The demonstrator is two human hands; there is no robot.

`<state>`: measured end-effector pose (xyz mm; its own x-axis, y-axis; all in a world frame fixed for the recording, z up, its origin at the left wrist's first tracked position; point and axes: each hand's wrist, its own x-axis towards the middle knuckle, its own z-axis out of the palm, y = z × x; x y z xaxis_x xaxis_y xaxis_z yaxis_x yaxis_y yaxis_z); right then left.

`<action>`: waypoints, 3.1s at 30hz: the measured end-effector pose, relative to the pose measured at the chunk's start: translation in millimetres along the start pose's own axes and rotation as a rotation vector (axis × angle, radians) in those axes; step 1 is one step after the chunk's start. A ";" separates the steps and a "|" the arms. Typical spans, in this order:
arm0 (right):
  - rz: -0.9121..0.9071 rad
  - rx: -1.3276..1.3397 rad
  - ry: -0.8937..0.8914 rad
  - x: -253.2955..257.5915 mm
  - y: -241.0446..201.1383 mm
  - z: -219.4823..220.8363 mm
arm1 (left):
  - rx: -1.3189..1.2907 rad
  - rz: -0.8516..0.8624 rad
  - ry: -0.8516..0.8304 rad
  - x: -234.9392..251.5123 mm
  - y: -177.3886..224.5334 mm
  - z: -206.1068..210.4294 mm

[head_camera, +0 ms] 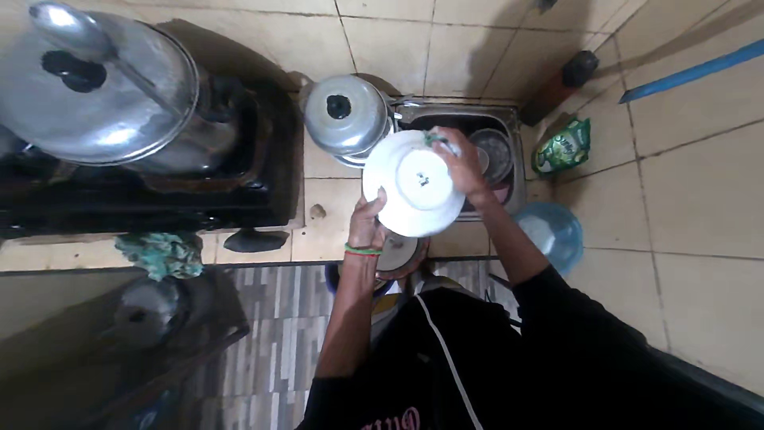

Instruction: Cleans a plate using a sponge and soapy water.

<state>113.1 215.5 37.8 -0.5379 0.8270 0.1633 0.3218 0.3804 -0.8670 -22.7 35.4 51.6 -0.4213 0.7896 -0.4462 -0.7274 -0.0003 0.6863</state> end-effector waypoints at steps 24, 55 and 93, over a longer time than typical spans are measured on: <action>0.627 0.700 -0.214 -23.6 4.2 55.0 | 1.128 0.315 -0.151 -56.1 -15.7 -20.2; 0.594 0.291 -0.363 -70.2 80.3 93.0 | 1.770 0.415 -0.339 -39.5 -126.3 -149.4; 0.180 -0.599 -0.178 76.3 246.9 30.5 | 1.573 0.322 0.238 -87.0 -97.7 -123.9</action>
<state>127.8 359.9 -178.2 -0.5398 0.8375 -0.0850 0.7697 0.4501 -0.4527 17.9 -109.3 -47.8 -0.6170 0.7732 -0.1467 0.5829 0.5742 0.5749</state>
